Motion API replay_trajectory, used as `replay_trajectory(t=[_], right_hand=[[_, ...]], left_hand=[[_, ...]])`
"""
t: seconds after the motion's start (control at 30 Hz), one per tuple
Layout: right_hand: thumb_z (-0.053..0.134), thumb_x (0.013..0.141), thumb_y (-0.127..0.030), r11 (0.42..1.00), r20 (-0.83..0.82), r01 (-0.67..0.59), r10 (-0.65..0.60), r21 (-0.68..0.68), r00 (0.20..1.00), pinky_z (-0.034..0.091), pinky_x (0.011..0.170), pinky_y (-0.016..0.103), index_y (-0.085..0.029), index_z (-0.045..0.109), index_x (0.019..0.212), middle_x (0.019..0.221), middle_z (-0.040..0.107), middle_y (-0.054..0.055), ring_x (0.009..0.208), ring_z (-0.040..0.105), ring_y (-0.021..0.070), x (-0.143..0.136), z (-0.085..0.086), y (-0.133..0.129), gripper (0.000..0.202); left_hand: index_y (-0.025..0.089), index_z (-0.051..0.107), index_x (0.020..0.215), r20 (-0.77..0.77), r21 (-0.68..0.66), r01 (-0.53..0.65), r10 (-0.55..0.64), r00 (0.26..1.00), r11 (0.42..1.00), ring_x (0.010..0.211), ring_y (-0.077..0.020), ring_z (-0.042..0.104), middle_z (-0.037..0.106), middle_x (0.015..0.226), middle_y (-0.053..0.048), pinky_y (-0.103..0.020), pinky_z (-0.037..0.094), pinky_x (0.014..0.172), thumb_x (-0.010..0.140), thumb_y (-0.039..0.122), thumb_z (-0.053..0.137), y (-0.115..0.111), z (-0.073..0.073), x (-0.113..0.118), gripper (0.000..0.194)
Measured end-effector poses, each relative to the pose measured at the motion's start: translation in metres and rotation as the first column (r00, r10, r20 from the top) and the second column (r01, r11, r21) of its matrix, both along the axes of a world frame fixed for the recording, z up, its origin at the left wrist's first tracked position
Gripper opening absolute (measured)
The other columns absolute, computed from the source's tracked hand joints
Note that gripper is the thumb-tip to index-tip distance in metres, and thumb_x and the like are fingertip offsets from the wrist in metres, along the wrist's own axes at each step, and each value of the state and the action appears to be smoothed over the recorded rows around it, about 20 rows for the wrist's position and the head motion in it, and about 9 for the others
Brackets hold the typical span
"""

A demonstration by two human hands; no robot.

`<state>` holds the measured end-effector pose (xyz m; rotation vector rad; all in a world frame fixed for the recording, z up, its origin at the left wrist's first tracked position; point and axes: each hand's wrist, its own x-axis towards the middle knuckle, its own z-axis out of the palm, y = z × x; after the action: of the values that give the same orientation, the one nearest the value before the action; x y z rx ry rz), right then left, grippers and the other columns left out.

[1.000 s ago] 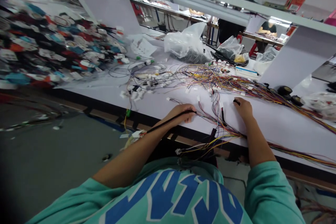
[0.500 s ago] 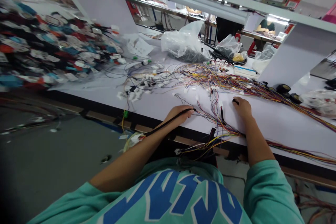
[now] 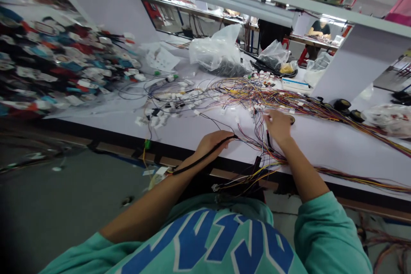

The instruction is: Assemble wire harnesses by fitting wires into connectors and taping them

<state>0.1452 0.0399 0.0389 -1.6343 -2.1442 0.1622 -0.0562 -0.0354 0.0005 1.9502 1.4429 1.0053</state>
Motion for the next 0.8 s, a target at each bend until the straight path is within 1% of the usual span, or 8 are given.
replay_trajectory(t=[0.03,0.1,0.17,0.23,0.37,0.5,0.67,0.8], right_hand=[[0.043,0.08,-0.03,0.979,-0.134,-0.152,0.135,-0.132,0.982,0.038,0.078,0.032,-0.017,0.064,0.091,0.093,0.064,0.007,0.083,0.056,0.0182,-0.014,0.003,-0.005,0.027],[0.05,0.076,-0.035,0.829,-0.429,-0.423,0.253,-0.366,0.867,0.039,0.075,0.027,-0.017,0.065,0.08,0.084,0.065,0.003,0.078,0.056,0.0143,-0.042,0.004,-0.015,0.023],[0.056,0.071,-0.036,0.674,-0.658,-0.538,0.102,-0.506,0.746,0.04,0.068,0.024,-0.015,0.063,0.072,0.071,0.063,0.001,0.066,0.054,0.0105,-0.063,0.001,-0.021,0.023],[0.064,0.063,-0.033,0.6,-0.772,-0.589,-0.076,-0.541,0.631,0.038,0.06,0.021,-0.014,0.061,0.065,0.059,0.059,-0.002,0.057,0.05,0.0072,-0.075,-0.004,-0.024,0.019],[0.071,0.051,-0.03,0.628,-0.841,-0.581,-0.25,-0.518,0.479,0.032,0.048,0.017,-0.012,0.061,0.061,0.053,0.056,-0.003,0.047,0.044,0.003,-0.076,-0.014,-0.02,0.022],[0.073,0.045,-0.035,0.685,-0.866,-0.534,-0.34,-0.495,0.367,0.022,0.037,0.016,-0.013,0.061,0.06,0.046,0.052,-0.005,0.037,0.036,0.0012,-0.067,-0.016,-0.014,0.029],[0.074,0.045,-0.034,0.743,-0.903,-0.515,-0.32,-0.428,0.287,0.028,0.037,0.017,-0.013,0.061,0.058,0.046,0.053,-0.004,0.037,0.04,0.0024,-0.061,-0.013,-0.011,0.028],[0.074,0.046,-0.034,0.723,-0.901,-0.538,-0.322,-0.432,0.291,0.031,0.038,0.016,-0.013,0.062,0.06,0.049,0.055,-0.003,0.04,0.044,0.003,-0.063,-0.018,-0.014,0.028]], left_hand=[[0.021,0.064,0.085,-0.041,0.003,0.024,-0.024,0.999,1.0,0.059,-0.0108,0.051,0.055,0.06,0.001,-0.02,0.04,0.068,0.073,0.017,0.048,0.0,0.001,-0.001,0.021],[0.022,0.063,0.09,-0.111,0.001,0.062,-0.061,0.992,0.998,0.063,-0.0115,0.052,0.056,0.061,0.001,-0.02,0.04,0.069,0.072,0.011,0.044,-0.001,0.001,-0.003,0.028],[0.023,0.062,0.094,-0.158,0.011,0.078,-0.075,0.985,0.997,0.065,-0.0117,0.053,0.057,0.065,0.0,-0.02,0.04,0.068,0.071,0.008,0.042,-0.001,0.001,-0.004,0.034],[0.021,0.061,0.095,-0.187,0.042,0.082,-0.073,0.98,0.996,0.067,-0.0121,0.054,0.059,0.072,-0.001,-0.02,0.04,0.066,0.073,0.01,0.04,-0.001,-0.002,-0.005,0.032],[0.018,0.06,0.085,-0.233,0.142,0.092,-0.057,0.971,0.986,0.07,-0.0128,0.054,0.06,0.078,-0.004,-0.021,0.04,0.064,0.077,0.019,0.038,-0.001,-0.008,-0.007,0.024],[0.017,0.055,0.067,-0.223,0.139,0.026,0.005,0.975,0.99,0.058,-0.0106,0.049,0.055,0.062,0.0,-0.021,0.037,0.057,0.075,0.019,0.039,-0.007,-0.01,-0.005,0.018],[0.018,0.05,0.068,0.035,-0.035,-0.132,0.133,0.99,0.991,0.056,-0.0087,0.047,0.051,0.061,0.004,-0.02,0.038,0.056,0.075,0.027,0.042,-0.009,-0.006,0.0,0.014],[0.02,0.048,0.09,0.261,-0.021,-0.096,0.098,0.96,0.995,0.059,-0.0077,0.051,0.056,0.084,0.001,-0.02,0.042,0.057,0.069,0.031,0.054,-0.002,-0.007,0.004,0.025]])
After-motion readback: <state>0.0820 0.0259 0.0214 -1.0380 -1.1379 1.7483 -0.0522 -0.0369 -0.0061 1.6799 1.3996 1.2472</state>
